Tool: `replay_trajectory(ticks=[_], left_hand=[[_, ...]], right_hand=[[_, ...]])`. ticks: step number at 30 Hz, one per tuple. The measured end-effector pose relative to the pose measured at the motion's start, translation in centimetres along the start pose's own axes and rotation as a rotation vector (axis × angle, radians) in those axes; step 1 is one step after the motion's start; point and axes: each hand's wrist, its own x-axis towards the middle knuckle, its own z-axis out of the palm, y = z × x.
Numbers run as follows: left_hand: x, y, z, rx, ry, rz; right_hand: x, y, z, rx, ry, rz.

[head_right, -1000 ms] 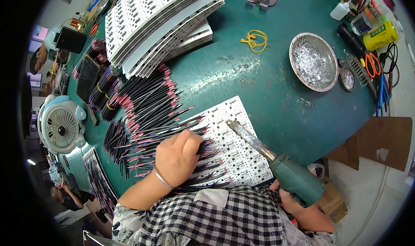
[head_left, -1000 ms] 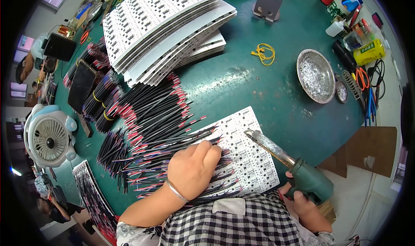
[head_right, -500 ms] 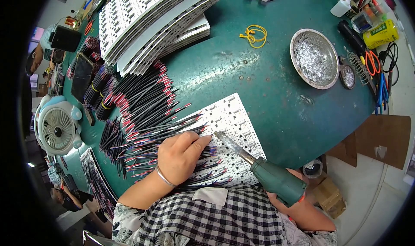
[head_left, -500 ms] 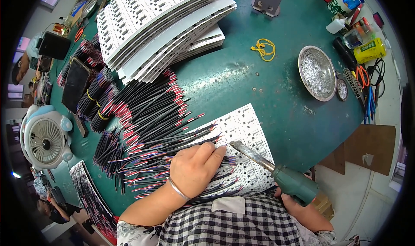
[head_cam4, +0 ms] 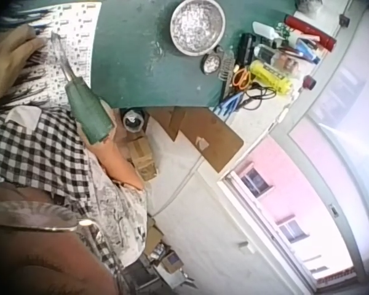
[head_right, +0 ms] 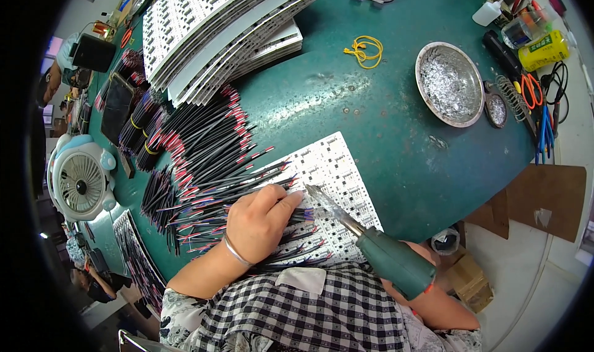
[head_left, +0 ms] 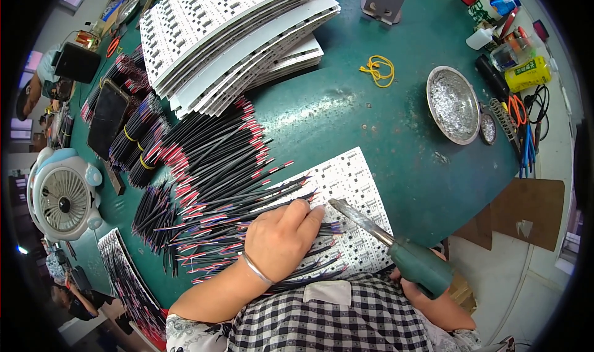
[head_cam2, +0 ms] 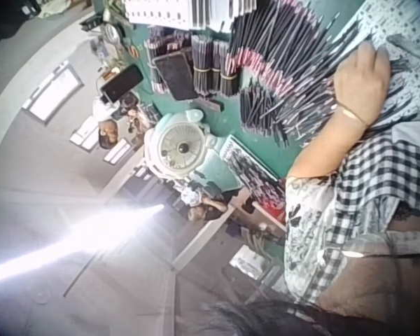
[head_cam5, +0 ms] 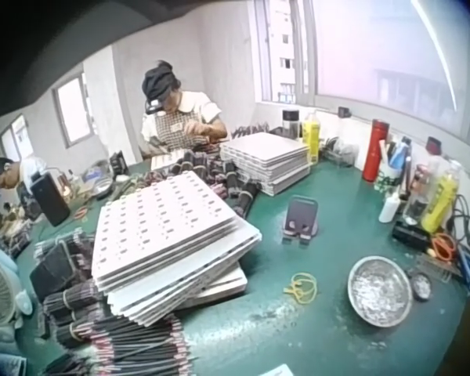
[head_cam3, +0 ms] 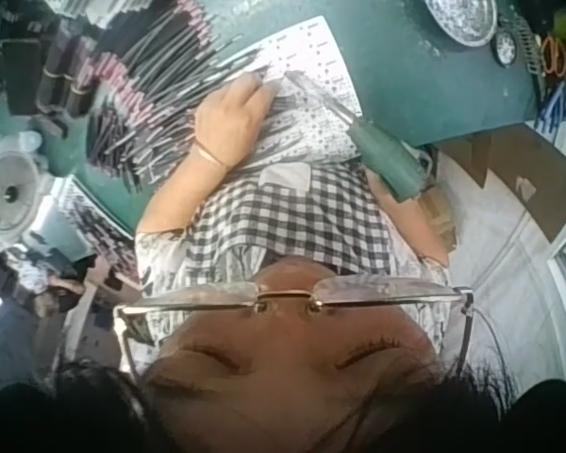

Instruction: The person attaches pre-cut wires to an LED PCB board using a soldering iron.

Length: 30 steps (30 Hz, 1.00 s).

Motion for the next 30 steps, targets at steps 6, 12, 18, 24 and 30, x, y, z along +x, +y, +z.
replay_trajectory(ticks=[6,12,18,24,30], left_hand=[[0.1,-0.3,0.0,0.001,0.036,0.032],[0.1,-0.6,0.2,-0.032,0.023,0.049],[0.3,-0.4,0.2,-0.023,0.038,0.053],[0.1,-0.3,0.0,0.006,0.031,0.056],[-0.1,0.0,-0.2,0.0,-0.023,0.035]], right_hand=[[-0.6,0.5,-0.3,-0.04,-0.003,-0.054],[-2.7,1.2,0.6,0.042,0.047,0.129],[-2.2,1.4,0.7,0.072,0.006,0.187],[-1.4,0.8,0.4,-0.053,-0.001,0.04],[-4.2,2.1,1.3,0.132,0.191,0.223]])
